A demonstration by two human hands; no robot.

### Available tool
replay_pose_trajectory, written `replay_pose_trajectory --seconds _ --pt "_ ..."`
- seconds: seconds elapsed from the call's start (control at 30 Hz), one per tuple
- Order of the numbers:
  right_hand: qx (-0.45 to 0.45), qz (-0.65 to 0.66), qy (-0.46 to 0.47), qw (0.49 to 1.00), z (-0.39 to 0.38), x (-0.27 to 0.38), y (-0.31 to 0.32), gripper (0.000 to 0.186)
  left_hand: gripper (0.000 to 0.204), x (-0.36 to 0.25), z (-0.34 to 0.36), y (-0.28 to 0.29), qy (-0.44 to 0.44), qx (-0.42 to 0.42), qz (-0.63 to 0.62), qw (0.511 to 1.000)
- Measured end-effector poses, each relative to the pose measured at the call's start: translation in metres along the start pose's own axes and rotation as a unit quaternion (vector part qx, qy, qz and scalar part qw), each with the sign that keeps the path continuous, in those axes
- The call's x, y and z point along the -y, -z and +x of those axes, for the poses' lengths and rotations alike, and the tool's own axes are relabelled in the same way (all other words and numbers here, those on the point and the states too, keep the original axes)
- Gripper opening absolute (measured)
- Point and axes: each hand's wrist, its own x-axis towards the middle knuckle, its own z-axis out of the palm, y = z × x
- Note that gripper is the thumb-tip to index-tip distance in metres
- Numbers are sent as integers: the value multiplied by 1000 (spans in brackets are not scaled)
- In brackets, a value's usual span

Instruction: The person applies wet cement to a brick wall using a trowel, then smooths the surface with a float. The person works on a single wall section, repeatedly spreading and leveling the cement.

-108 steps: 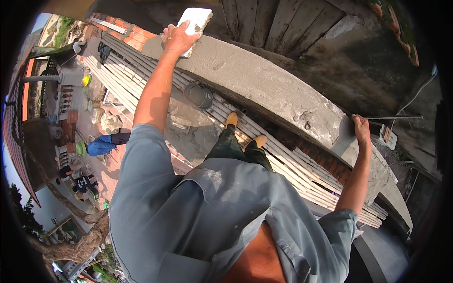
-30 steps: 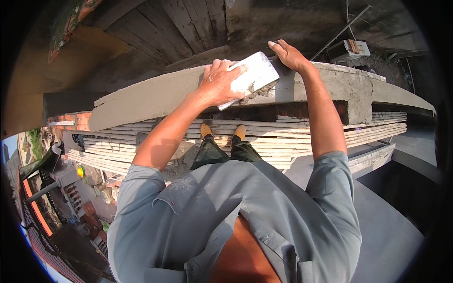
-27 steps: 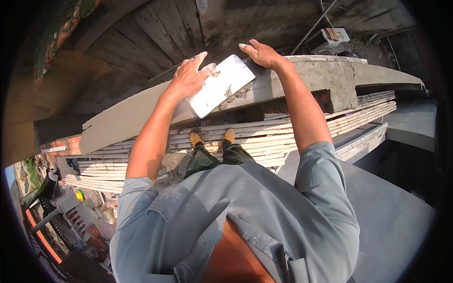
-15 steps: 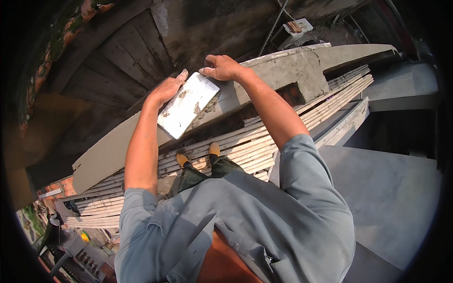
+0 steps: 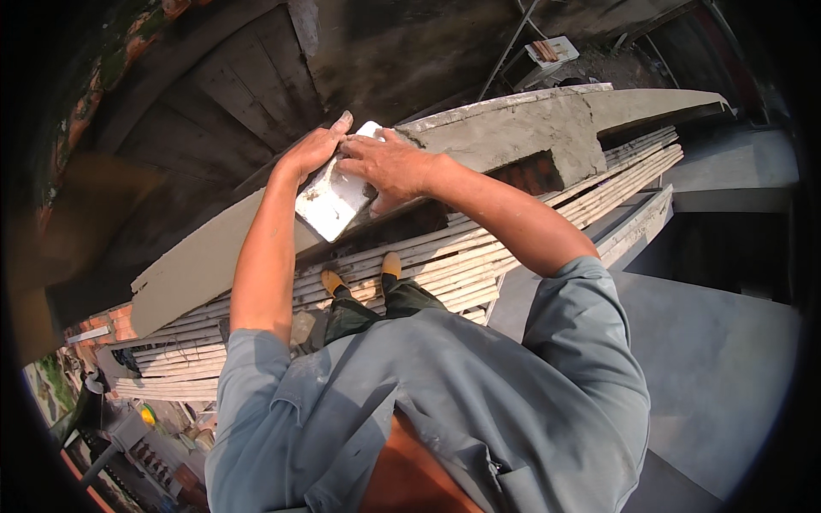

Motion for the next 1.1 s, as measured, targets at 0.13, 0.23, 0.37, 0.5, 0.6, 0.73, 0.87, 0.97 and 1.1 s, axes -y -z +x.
replay_pose_trajectory --seconds 0.13,0.23,0.37,0.5,0.6,0.73,0.87,0.97,1.1 --pt "13 -26 19 999 13 1 -3 93 104 -1 2 4 6 4 -5 1000" --pt "-4 -42 34 999 18 2 -2 94 102 -2 0 2 21 -11 -22 999" --pt "13 -50 21 998 19 -1 3 85 104 2 -2 -3 -4 -59 -37 998" --pt "-19 -88 -21 996 5 -20 4 86 109 5 7 3 12 -14 -20 1000" --pt "-20 -83 -86 993 -16 -49 2 89 112 10 13 2 32 -39 18 999" --pt "-70 -56 -144 986 -60 -103 -3 88 112 15 14 1 12 -43 37 998" --pt "-90 -77 -259 959 -120 -168 -4 89 107 11 12 3 9 -27 38 999" --pt "-94 -65 -349 930 -169 -211 -4 85 104 5 10 1 28 -24 50 998" --pt "-123 -42 -439 889 -197 -231 -2 83 99 2 5 -1 29 -48 63 996"
